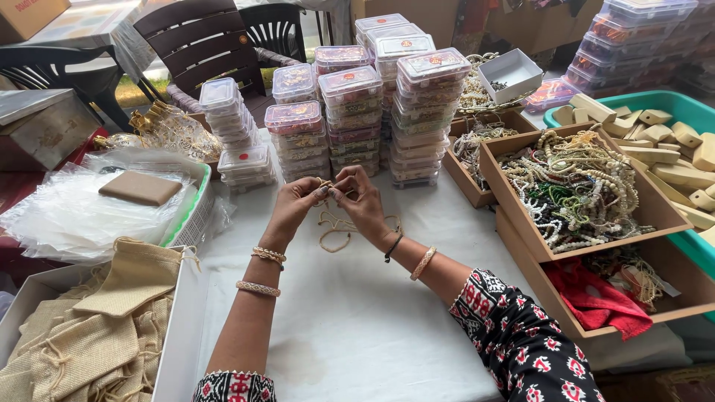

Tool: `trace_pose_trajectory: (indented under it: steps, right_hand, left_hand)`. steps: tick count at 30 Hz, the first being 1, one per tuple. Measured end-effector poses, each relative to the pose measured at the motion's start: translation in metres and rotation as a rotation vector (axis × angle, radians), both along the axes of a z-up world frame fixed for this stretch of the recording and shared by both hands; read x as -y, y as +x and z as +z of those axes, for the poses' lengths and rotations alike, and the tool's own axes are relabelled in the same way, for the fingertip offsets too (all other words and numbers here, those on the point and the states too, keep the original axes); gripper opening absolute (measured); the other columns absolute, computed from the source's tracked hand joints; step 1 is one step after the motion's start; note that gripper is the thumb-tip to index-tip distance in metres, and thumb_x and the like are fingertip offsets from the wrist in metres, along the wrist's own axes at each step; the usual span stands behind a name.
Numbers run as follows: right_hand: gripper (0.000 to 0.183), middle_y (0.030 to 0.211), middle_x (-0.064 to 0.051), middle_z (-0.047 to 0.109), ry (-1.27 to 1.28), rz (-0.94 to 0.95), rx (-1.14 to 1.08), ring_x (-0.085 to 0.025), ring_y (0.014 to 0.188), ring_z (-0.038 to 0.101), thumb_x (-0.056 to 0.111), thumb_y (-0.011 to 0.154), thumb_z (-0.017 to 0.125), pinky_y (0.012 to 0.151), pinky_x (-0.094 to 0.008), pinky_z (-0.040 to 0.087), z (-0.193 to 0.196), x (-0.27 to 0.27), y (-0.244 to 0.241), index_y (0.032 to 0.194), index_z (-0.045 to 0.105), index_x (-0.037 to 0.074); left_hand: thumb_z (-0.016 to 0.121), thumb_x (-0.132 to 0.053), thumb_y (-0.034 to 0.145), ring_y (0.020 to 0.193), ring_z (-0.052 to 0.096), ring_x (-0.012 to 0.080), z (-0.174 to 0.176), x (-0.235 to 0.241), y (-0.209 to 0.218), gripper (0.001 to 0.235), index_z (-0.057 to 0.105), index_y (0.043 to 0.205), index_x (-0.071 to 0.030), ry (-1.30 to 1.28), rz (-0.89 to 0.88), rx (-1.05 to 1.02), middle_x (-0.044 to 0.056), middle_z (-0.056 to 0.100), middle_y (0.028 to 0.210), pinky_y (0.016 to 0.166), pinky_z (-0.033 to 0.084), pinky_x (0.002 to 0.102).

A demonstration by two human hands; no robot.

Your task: Packing various jewelry items like necklaces into small plastic bags and jewelry boxes.

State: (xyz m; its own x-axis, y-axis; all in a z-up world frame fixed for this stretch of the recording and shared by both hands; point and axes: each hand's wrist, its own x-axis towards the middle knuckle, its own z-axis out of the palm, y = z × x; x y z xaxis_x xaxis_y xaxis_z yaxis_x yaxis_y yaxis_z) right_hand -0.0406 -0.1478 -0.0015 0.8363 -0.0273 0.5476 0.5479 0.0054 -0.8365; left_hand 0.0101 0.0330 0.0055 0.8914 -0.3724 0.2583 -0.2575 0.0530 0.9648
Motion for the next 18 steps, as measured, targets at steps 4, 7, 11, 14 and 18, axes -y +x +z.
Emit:
trace_pose_trajectory:
  steps: [4, 7, 11, 14, 18]
  right_hand:
    - [0.028, 0.092, 0.0, 0.07, -0.006, 0.054, 0.044, -0.003, 0.084, 0.062, 0.006, 0.099, 0.072, 0.072, -0.02, 0.053, 0.001, 0.006, 0.003, 0.119, 0.054, 0.006]
    - [0.026, 0.094, -0.001, 0.07, -0.07, 0.032, 0.107, -0.004, 0.09, 0.065, 0.005, 0.098, 0.073, 0.076, -0.021, 0.056, 0.003, 0.005, 0.001, 0.117, 0.056, 0.006]
    - [0.025, 0.095, -0.001, 0.07, -0.023, 0.042, 0.047, -0.005, 0.09, 0.066, 0.004, 0.097, 0.072, 0.078, -0.022, 0.059, 0.0, 0.005, 0.002, 0.116, 0.056, 0.006]
    - [0.025, 0.094, -0.002, 0.07, 0.036, 0.051, -0.028, -0.005, 0.088, 0.068, 0.005, 0.096, 0.071, 0.079, -0.023, 0.061, 0.0, 0.007, 0.004, 0.115, 0.055, 0.006]
    - [0.023, 0.093, 0.0, 0.066, 0.083, 0.069, -0.088, -0.005, 0.09, 0.068, 0.004, 0.097, 0.069, 0.079, -0.022, 0.061, -0.015, 0.013, 0.018, 0.113, 0.054, 0.007]
  left_hand:
    - [0.072, -0.016, 0.095, 0.091, 0.069, 0.0086, 0.002, 0.001, 0.0, 0.024, 0.074, 0.111, 0.002, 0.004, -0.022, -0.01, 0.004, 0.076, 0.098, 0.084, 0.057, 0.024]
    - [0.071, -0.016, 0.095, 0.091, 0.068, 0.0074, 0.003, 0.003, -0.001, 0.024, 0.074, 0.111, 0.003, 0.042, 0.001, 0.026, 0.003, 0.076, 0.097, 0.083, 0.057, 0.023]
    - [0.073, -0.016, 0.096, 0.084, 0.064, 0.0064, -0.002, 0.008, -0.002, 0.024, 0.076, 0.11, 0.003, 0.165, 0.08, 0.101, 0.004, 0.075, 0.092, 0.074, 0.054, 0.023]
    - [0.076, -0.015, 0.095, 0.081, 0.062, 0.0051, -0.005, 0.009, -0.001, 0.024, 0.075, 0.112, 0.001, 0.172, 0.058, 0.084, 0.003, 0.074, 0.091, 0.071, 0.053, 0.023]
    - [0.08, -0.011, 0.086, 0.081, 0.066, 0.0036, -0.003, 0.012, -0.005, 0.03, 0.071, 0.114, -0.001, 0.186, -0.005, 0.072, 0.0, 0.073, 0.091, 0.072, 0.057, 0.022]
